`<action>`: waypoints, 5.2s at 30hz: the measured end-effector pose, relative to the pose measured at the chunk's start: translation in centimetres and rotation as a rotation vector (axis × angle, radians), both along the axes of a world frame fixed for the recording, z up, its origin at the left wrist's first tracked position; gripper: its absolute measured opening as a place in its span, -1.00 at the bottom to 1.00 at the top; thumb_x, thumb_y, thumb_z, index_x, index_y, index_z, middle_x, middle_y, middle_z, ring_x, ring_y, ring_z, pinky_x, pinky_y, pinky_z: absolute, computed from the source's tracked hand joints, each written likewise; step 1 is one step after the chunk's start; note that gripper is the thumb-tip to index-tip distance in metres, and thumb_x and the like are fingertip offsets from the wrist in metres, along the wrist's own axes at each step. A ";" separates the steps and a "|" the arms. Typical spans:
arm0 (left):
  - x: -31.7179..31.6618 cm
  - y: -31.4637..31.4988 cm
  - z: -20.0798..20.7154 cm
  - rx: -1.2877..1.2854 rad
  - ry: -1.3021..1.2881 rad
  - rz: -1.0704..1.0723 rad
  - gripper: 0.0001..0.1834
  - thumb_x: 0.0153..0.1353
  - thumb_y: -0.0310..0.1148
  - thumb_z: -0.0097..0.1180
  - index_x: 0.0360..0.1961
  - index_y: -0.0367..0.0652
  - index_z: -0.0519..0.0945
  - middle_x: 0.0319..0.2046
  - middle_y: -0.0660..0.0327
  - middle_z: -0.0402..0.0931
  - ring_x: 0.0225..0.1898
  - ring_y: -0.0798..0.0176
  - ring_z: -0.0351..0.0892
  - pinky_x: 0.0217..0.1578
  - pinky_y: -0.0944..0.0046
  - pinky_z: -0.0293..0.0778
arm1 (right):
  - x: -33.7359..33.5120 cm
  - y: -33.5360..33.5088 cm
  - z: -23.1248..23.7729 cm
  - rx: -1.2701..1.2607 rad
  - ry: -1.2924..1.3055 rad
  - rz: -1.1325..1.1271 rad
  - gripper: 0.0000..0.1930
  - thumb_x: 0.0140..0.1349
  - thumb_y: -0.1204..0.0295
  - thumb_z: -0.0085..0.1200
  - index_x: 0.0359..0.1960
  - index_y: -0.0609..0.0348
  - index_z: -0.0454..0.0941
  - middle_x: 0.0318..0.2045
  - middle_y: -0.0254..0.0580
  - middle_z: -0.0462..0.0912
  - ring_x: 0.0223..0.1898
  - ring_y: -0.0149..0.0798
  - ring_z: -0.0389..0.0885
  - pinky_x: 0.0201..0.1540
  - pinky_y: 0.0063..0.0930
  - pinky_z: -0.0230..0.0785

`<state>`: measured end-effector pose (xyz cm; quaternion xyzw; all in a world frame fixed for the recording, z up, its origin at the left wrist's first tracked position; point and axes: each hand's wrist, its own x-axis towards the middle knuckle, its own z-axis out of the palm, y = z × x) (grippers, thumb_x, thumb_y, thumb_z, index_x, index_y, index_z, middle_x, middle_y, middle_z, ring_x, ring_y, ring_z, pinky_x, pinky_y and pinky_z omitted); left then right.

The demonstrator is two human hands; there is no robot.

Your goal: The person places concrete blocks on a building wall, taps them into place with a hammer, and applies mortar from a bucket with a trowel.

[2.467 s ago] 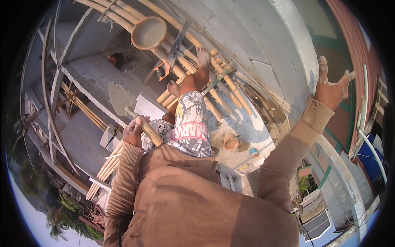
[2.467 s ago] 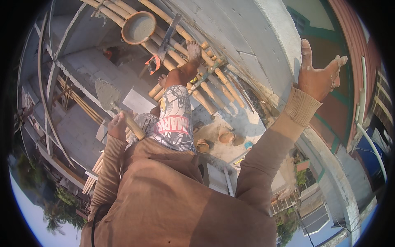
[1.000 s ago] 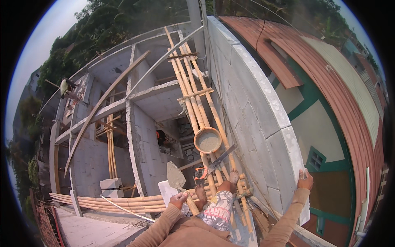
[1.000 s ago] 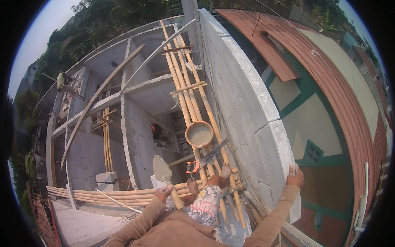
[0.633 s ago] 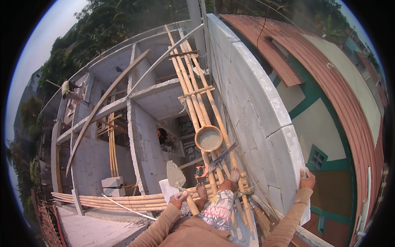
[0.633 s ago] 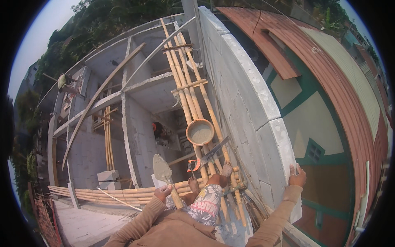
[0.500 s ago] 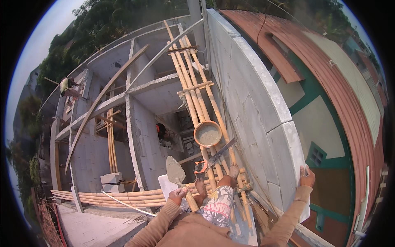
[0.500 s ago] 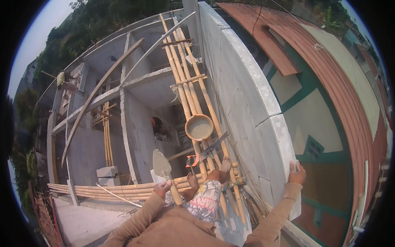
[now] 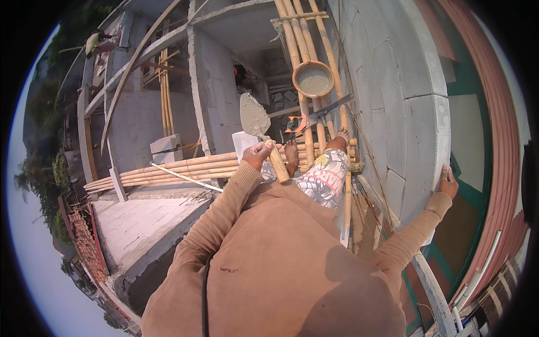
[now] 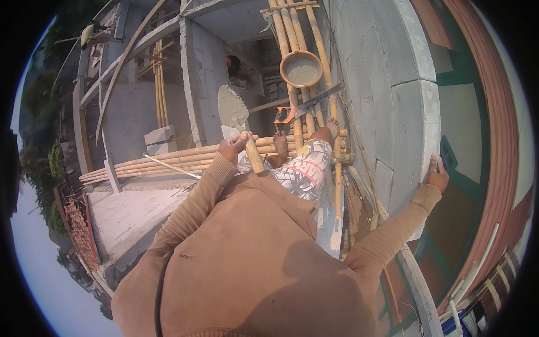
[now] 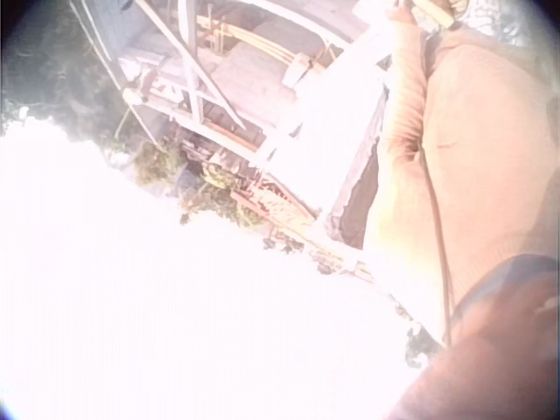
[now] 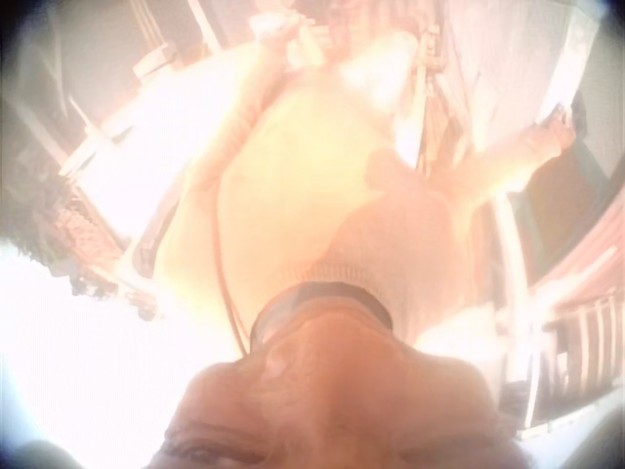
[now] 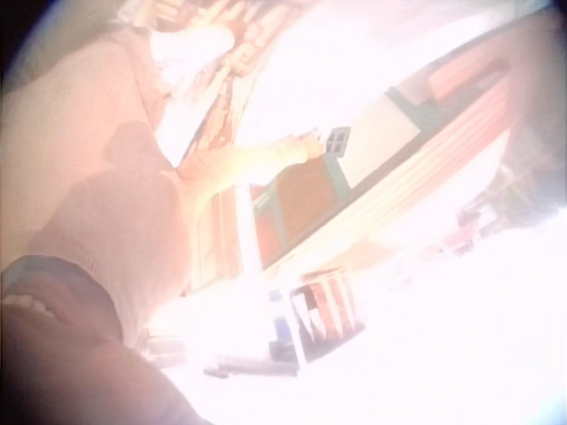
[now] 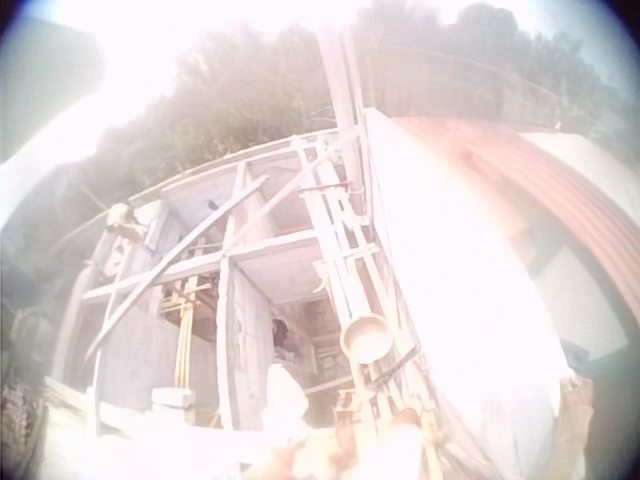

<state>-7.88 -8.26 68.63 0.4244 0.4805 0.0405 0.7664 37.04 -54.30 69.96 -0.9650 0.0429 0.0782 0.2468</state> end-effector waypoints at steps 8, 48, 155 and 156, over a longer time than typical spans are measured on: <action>-4.2 0.7 0.0 0.014 -0.032 0.177 -0.42 0.28 -0.10 0.22 0.04 -0.46 0.48 -0.10 0.00 0.64 -0.07 0.22 0.60 0.10 0.26 0.46 | -0.4 -0.3 1.4 -0.019 0.026 -0.061 -0.33 0.11 -0.07 0.29 0.09 0.21 0.58 0.06 0.04 0.62 0.11 -0.06 0.58 0.20 -0.28 0.35; 13.1 -0.8 -14.8 -0.131 0.013 -0.130 -0.47 0.38 -0.11 0.08 0.12 -0.39 0.49 -0.07 0.16 0.60 0.02 0.36 0.49 0.08 0.33 0.38 | -21.8 33.5 -10.1 0.321 0.539 0.663 -0.53 0.30 0.17 0.12 0.07 0.30 0.41 -0.13 0.18 0.61 -0.16 0.14 0.64 -0.11 -0.14 0.45; 7.8 7.5 -29.7 0.571 0.509 -1.815 -0.49 0.26 -0.14 0.21 0.12 -0.23 0.50 -0.19 0.13 0.64 -0.21 0.22 0.67 -0.36 0.29 0.53 | -30.8 -0.5 -27.9 0.082 0.080 -0.858 -0.69 0.37 0.18 -0.03 -0.13 0.13 0.62 -0.15 -0.07 0.64 -0.08 -0.06 0.63 -0.03 -0.21 0.49; 8.3 6.9 -29.9 0.586 0.528 -1.848 -0.52 0.26 -0.15 0.20 0.10 -0.22 0.51 -0.16 0.12 0.64 -0.18 0.18 0.68 -0.37 0.26 0.55 | -30.8 -0.6 -28.1 0.063 0.113 -0.863 -0.71 0.37 0.19 -0.03 -0.15 0.12 0.62 -0.16 -0.08 0.64 -0.08 -0.08 0.64 -0.04 -0.23 0.50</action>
